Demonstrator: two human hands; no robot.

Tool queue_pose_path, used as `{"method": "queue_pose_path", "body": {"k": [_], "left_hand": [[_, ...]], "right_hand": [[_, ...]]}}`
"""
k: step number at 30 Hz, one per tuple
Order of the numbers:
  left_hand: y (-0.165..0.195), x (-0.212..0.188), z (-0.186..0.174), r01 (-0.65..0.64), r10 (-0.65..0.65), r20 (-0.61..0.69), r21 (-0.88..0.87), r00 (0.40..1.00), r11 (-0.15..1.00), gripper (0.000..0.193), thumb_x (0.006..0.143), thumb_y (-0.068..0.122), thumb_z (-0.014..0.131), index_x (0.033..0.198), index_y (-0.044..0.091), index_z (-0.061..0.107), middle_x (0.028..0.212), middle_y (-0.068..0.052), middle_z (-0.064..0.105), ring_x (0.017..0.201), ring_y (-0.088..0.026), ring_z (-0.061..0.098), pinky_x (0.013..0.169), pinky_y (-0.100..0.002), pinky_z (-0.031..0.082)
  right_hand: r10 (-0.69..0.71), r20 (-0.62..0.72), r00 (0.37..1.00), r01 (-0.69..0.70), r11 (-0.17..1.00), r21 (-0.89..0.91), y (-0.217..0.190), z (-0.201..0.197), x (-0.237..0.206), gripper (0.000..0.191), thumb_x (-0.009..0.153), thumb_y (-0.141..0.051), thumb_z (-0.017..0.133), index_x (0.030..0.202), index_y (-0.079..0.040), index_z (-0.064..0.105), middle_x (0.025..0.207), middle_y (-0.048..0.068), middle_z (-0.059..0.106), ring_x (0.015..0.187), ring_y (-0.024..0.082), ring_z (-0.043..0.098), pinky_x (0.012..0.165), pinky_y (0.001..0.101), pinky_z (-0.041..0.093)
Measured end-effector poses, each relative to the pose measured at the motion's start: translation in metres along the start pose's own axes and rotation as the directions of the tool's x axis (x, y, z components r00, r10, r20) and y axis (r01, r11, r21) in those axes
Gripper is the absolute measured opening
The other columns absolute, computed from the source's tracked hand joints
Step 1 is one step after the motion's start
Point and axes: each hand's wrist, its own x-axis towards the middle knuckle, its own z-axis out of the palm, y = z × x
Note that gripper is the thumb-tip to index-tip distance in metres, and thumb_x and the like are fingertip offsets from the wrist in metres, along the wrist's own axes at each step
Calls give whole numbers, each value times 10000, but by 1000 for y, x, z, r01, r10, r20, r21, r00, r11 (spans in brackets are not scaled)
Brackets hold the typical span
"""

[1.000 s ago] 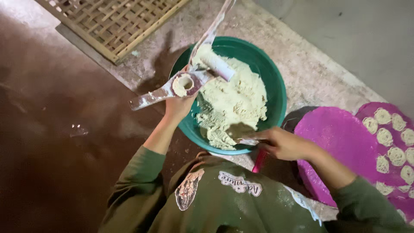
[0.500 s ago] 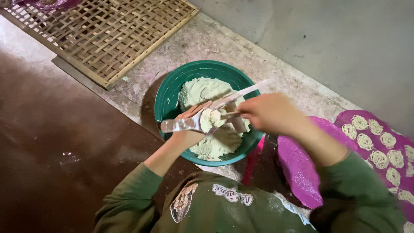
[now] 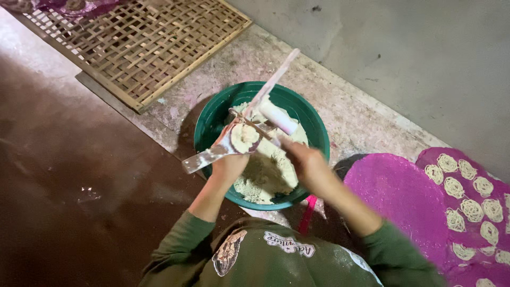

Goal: The person uses a manual dough press to extrude small spiral-shaped noodles onto purple mats. They repeatedly scoop dough from a green basin, load it into the press, and squeeze the handle to form noodles, then clear the press and repeat.

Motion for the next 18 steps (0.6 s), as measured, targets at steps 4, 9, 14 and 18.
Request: {"method": "queue_pose_path", "body": {"k": [4,9,14,18], "left_hand": [[-1,16,0,-104,109,-11,207,994,973,745,711,207,829,1382,36,555,1386,-210,630,1166,-390,634,935,-449,528],[2,19,2,102,-95,88,-68,992,993,982,751,212,790,1606,14,351,1284,-154,642,1122,-366,633,920,-453,544],[9,21,26,-143,126,81,277,989,950,812,729,282,887,1401,137,454,1530,-286,492,1077,-398,587,841,-461,531],[-2,25,19,-48,32,90,176,995,983,909,712,214,785,1518,10,416,1455,-175,553,1099,-397,612,901,-472,539]], "right_hand": [[-6,-22,1000,11,974,227,29,43,-37,455,971,0,613,1422,0,551,1206,260,705,1082,306,748,908,337,555],[294,167,941,-332,899,286,59,17,-43,428,983,-38,600,1410,-44,581,1187,207,763,946,316,721,820,337,570],[81,-52,995,-77,994,82,54,30,-32,428,954,-14,616,1381,0,607,1221,247,709,1021,315,754,895,363,578],[110,62,992,-111,994,18,32,5,-32,401,932,-111,638,1331,-84,659,1082,197,753,863,297,769,796,383,599]]}}
